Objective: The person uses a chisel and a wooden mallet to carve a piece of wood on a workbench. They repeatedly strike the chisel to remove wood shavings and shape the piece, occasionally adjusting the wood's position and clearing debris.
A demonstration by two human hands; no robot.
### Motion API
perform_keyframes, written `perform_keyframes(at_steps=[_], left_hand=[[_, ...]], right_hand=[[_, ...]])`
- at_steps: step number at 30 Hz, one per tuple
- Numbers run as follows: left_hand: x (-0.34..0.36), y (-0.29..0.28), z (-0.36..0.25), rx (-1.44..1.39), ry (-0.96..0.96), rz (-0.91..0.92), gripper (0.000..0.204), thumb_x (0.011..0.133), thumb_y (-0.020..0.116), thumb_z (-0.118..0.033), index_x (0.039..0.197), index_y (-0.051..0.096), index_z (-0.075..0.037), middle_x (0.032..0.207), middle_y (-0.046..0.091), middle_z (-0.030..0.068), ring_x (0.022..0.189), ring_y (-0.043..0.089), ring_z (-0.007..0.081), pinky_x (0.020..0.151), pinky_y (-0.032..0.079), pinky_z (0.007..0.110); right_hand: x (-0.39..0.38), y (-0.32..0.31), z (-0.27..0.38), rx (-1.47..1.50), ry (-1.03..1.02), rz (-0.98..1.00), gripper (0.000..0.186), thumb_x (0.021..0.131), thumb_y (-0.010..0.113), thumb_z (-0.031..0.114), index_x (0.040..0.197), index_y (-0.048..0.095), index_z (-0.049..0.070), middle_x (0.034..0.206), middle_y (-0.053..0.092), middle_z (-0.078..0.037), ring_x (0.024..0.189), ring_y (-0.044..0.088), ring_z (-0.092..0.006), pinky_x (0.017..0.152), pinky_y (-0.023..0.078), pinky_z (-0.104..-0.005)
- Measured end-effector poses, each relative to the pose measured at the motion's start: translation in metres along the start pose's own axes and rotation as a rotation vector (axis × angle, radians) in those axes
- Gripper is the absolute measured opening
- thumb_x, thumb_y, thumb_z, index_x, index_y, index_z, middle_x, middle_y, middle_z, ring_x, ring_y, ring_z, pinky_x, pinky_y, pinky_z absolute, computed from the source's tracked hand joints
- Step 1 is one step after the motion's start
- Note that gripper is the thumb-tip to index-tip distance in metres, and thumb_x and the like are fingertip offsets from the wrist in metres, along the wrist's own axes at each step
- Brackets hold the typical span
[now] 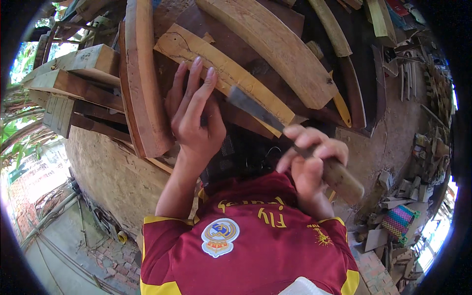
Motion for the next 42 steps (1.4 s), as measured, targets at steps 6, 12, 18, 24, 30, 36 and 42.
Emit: perform_keyframes(at_steps=[6, 12, 18, 24, 30, 36, 42], left_hand=[[-0.006, 0.001, 0.002, 0.0, -0.025, -0.041, 0.036, 0.08, 0.054, 0.007, 0.113, 0.068, -0.003, 0.124, 0.063, 0.0186, 0.121, 0.055, 0.0421, 0.103, 0.04, 0.043], [-0.002, 0.001, 0.002, 0.017, 0.003, -0.037, 0.036, 0.081, 0.054, 0.006, 0.113, 0.068, -0.002, 0.123, 0.064, 0.0181, 0.12, 0.055, 0.0413, 0.101, 0.041, 0.043], [-0.004, 0.002, 0.005, 0.013, 0.025, -0.097, 0.034, 0.082, 0.053, 0.004, 0.112, 0.069, -0.002, 0.121, 0.065, 0.0191, 0.117, 0.057, 0.0423, 0.1, 0.041, 0.043], [-0.007, 0.003, 0.005, -0.002, 0.028, -0.162, 0.033, 0.082, 0.052, 0.001, 0.11, 0.069, -0.001, 0.119, 0.066, 0.0194, 0.116, 0.057, 0.0428, 0.098, 0.04, 0.042], [-0.005, 0.006, 0.006, 0.008, 0.046, -0.157, 0.033, 0.082, 0.052, 0.0, 0.11, 0.069, -0.002, 0.119, 0.066, 0.0189, 0.118, 0.057, 0.0419, 0.098, 0.04, 0.041], [-0.002, 0.004, 0.006, -0.004, -0.015, -0.084, 0.034, 0.082, 0.051, 0.002, 0.111, 0.069, -0.005, 0.123, 0.065, 0.016, 0.122, 0.056, 0.0367, 0.101, 0.037, 0.041], [0.009, 0.006, 0.004, -0.027, -0.068, -0.028, 0.03, 0.085, 0.051, 0.004, 0.108, 0.069, -0.006, 0.122, 0.065, 0.0144, 0.122, 0.057, 0.0328, 0.103, 0.037, 0.041]], right_hand=[[-0.038, -0.034, 0.028, 0.106, -0.067, -0.106, 0.026, 0.091, 0.067, 0.013, 0.109, 0.047, 0.012, 0.108, 0.059, -0.019, 0.11, 0.059, -0.0382, 0.06, 0.059, -0.0324], [0.009, 0.007, -0.004, -0.137, -0.048, 0.042, 0.027, 0.093, 0.064, 0.022, 0.108, 0.042, 0.015, 0.103, 0.058, -0.016, 0.106, 0.06, -0.0318, 0.046, 0.053, -0.0275], [-0.021, -0.016, 0.032, -0.057, -0.146, -0.061, 0.022, 0.091, 0.063, 0.003, 0.106, 0.049, 0.002, 0.101, 0.061, -0.023, 0.096, 0.064, -0.0386, 0.057, 0.055, -0.033], [-0.033, -0.022, 0.046, -0.085, -0.192, -0.095, 0.021, 0.092, 0.062, 0.006, 0.107, 0.049, 0.002, 0.1, 0.061, -0.023, 0.094, 0.064, -0.0384, 0.057, 0.055, -0.0324], [-0.002, -0.007, 0.024, -0.164, -0.177, -0.034, 0.022, 0.09, 0.064, 0.005, 0.107, 0.05, 0.001, 0.094, 0.061, -0.023, 0.09, 0.065, -0.0356, 0.068, 0.056, -0.0392], [-0.026, -0.036, 0.051, -0.113, -0.123, -0.145, 0.023, 0.091, 0.066, 0.013, 0.103, 0.049, 0.004, 0.095, 0.062, -0.021, 0.09, 0.066, -0.0334, 0.058, 0.054, -0.0315], [-0.004, -0.017, 0.016, -0.101, -0.096, -0.067, 0.025, 0.091, 0.066, 0.01, 0.105, 0.047, 0.005, 0.102, 0.061, -0.02, 0.102, 0.063, -0.034, 0.069, 0.056, -0.0329]])
Point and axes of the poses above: each hand's wrist, its own x-axis towards the middle knuckle, its own y-axis out of the palm, z = x × y, the point moved 5 cm from there along x, towards the middle knuckle
